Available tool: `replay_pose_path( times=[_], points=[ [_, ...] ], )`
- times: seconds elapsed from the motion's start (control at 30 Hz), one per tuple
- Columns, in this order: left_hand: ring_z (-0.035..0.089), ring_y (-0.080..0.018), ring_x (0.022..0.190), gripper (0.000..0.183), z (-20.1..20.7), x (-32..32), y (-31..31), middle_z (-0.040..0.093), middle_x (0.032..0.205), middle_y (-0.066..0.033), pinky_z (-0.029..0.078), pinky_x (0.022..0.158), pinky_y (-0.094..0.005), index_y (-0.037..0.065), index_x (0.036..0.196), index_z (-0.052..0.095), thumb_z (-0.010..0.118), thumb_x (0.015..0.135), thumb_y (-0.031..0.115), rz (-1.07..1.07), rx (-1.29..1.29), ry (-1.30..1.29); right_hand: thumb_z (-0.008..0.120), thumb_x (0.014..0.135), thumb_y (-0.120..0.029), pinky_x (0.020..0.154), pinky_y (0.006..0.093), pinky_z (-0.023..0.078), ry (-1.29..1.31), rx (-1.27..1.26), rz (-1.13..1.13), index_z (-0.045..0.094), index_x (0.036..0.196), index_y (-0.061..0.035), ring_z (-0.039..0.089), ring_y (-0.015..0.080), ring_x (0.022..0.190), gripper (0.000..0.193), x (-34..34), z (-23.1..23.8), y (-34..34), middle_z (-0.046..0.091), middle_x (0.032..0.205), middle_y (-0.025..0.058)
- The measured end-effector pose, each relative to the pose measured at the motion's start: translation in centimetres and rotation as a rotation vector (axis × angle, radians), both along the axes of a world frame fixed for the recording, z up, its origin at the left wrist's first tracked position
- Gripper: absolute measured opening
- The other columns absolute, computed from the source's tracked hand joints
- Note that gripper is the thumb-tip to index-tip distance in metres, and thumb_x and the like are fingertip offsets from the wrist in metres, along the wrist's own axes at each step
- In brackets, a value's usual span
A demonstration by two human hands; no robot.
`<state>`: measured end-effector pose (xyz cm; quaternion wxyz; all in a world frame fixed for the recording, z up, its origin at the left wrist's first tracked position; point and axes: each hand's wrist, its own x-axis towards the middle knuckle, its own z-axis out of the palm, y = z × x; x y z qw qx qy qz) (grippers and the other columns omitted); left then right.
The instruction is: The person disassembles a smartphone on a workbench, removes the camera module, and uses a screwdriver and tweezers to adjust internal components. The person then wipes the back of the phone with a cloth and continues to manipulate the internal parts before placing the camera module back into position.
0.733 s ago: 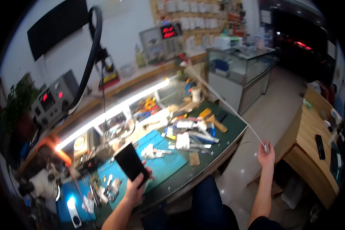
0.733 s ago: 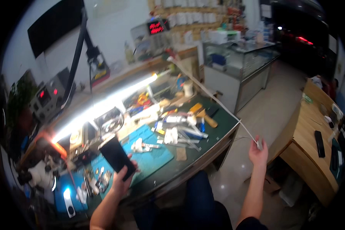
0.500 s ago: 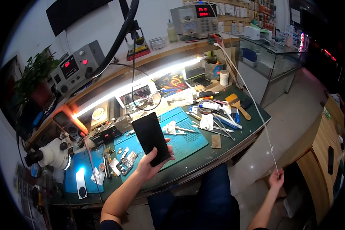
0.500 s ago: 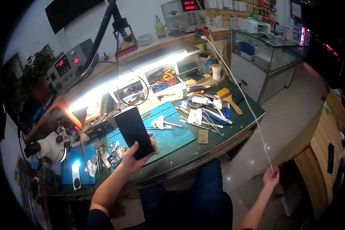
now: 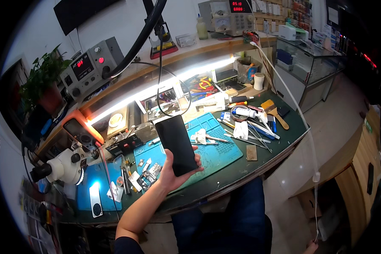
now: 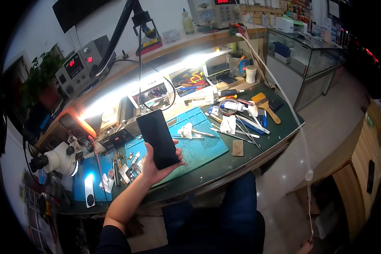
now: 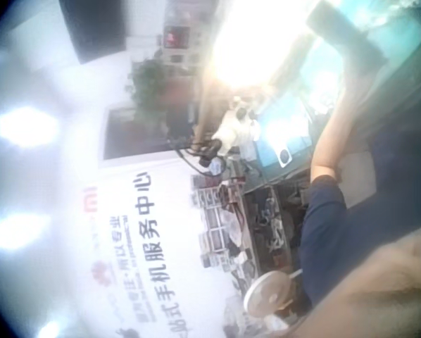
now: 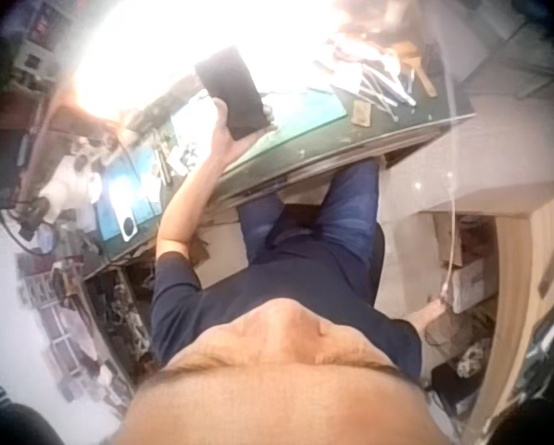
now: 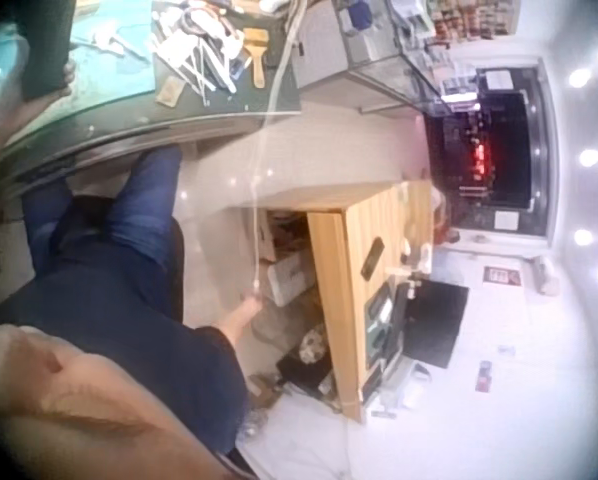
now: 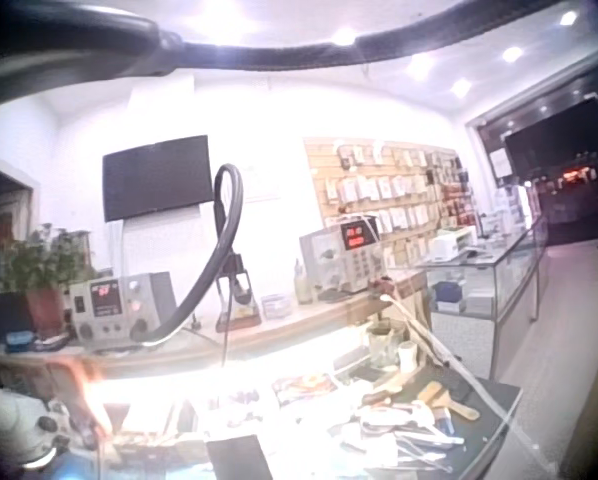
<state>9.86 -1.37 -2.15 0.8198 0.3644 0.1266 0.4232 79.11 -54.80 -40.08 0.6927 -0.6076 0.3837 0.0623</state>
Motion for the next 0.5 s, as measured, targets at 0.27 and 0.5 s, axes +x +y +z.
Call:
replay_pose_path(
  times=[0.27, 0.5],
  points=[
    [0.062, -0.0278, 0.111, 0.099, -0.2, 0.4, -0.9, 0.061, 0.116, -0.0139, 0.044, 0.111, -0.0522, 0.003, 0.145, 0.045, 0.047, 0.09, 0.084, 0.186, 0.055, 0.103, 0.055, 0.106, -0.027, 0.07, 0.0353, 0.047, -0.552, 0.138, 0.723, 0.065, 0.123, 0.0004, 0.056, 0.0182, 0.08, 0.034, -11.0, 17.4, 21.5, 0.068, 0.099, 0.0077],
    [0.06, -0.0303, 0.112, 0.097, 0.0, 0.5, -0.8, 0.061, 0.115, -0.0137, 0.044, 0.112, -0.0526, 0.003, 0.145, 0.045, 0.053, 0.089, 0.082, 0.241, 0.051, -0.023, 0.064, 0.106, -0.017, 0.055, 0.0183, 0.041, -0.351, 0.715, 1.97, 0.063, 0.124, -0.0033, 0.054, 0.0035, 0.065, 0.023, -40.2, 36.4, 42.2, 0.069, 0.089, 0.003]
  ],
)
